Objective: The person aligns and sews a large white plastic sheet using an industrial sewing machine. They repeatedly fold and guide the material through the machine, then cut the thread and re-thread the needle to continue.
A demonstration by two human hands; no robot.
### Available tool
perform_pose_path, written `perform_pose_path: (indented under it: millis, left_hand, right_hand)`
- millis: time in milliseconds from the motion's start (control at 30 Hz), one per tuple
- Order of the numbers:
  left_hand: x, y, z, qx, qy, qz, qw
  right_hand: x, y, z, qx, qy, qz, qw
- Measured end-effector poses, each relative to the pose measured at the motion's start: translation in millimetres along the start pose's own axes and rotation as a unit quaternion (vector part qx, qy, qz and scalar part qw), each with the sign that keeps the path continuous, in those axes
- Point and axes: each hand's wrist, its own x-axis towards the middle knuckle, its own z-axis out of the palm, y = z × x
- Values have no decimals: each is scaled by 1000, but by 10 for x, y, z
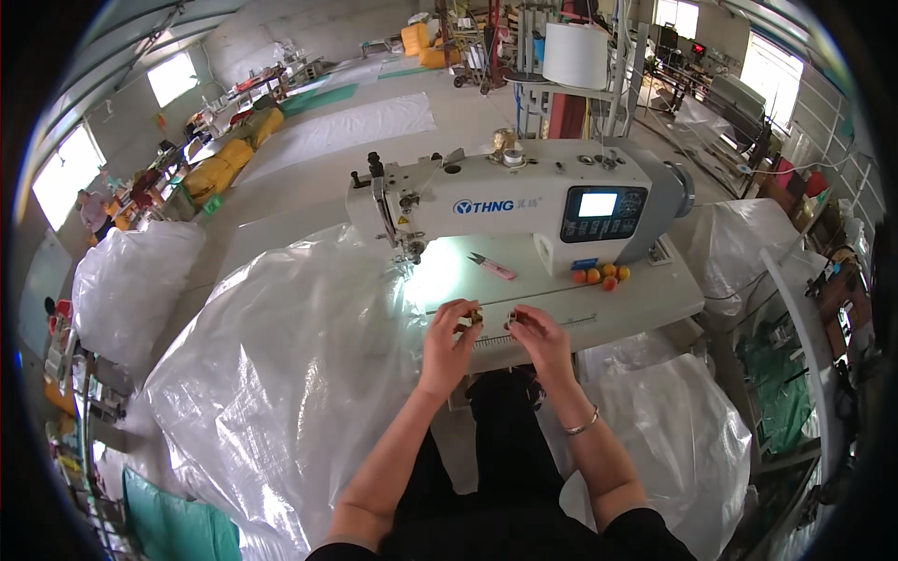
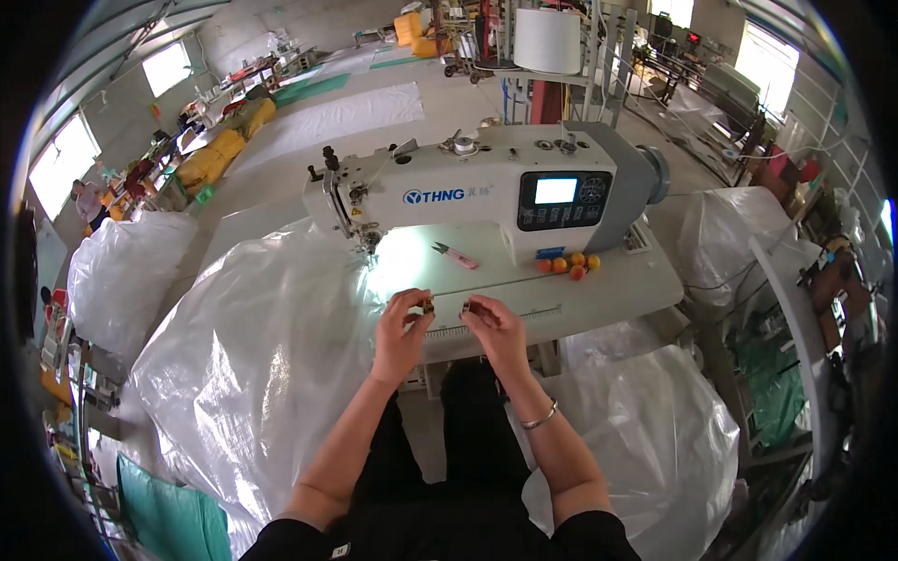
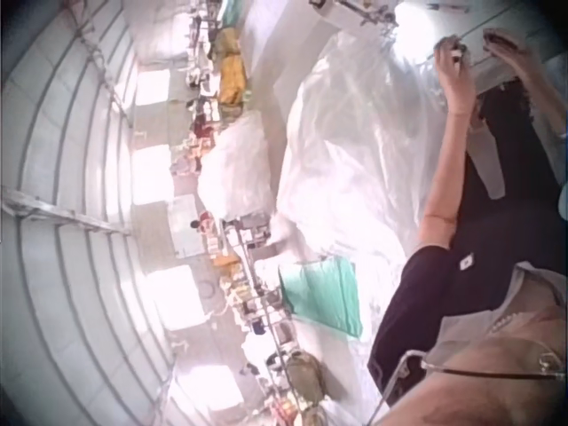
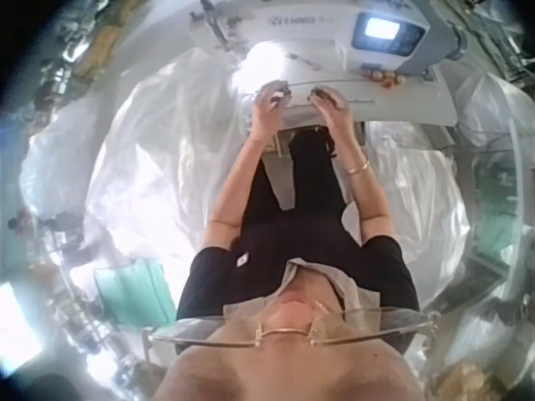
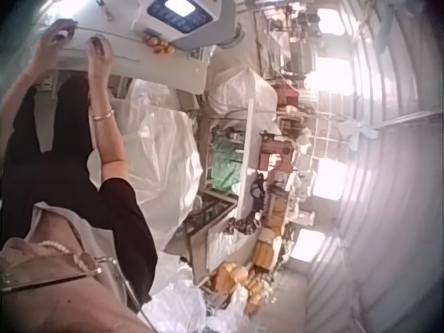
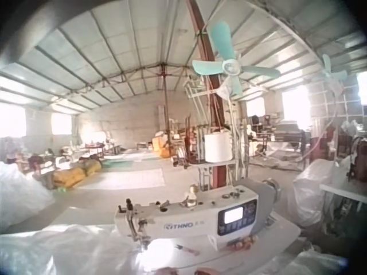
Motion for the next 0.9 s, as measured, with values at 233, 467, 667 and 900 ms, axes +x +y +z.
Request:
perform_pose_path:
  millis: [233,467,667,900]
  left_hand:
    - [169,-362,-11,92,-42,-30,994]
    - [149,-423,-121,32,-25,-38,998]
    - [151,-536,-1,24,-22,-29,999]
    - [144,-698,73,15,-9,10,1000]
  right_hand:
    - [692,109,-295,-519,14,-287,805]
    - [850,-684,186,-511,53,-431,742]
    - [1754,-1540,556,-563,62,-504,652]
    - [2249,-1457,269,-472,-94,-332,812]
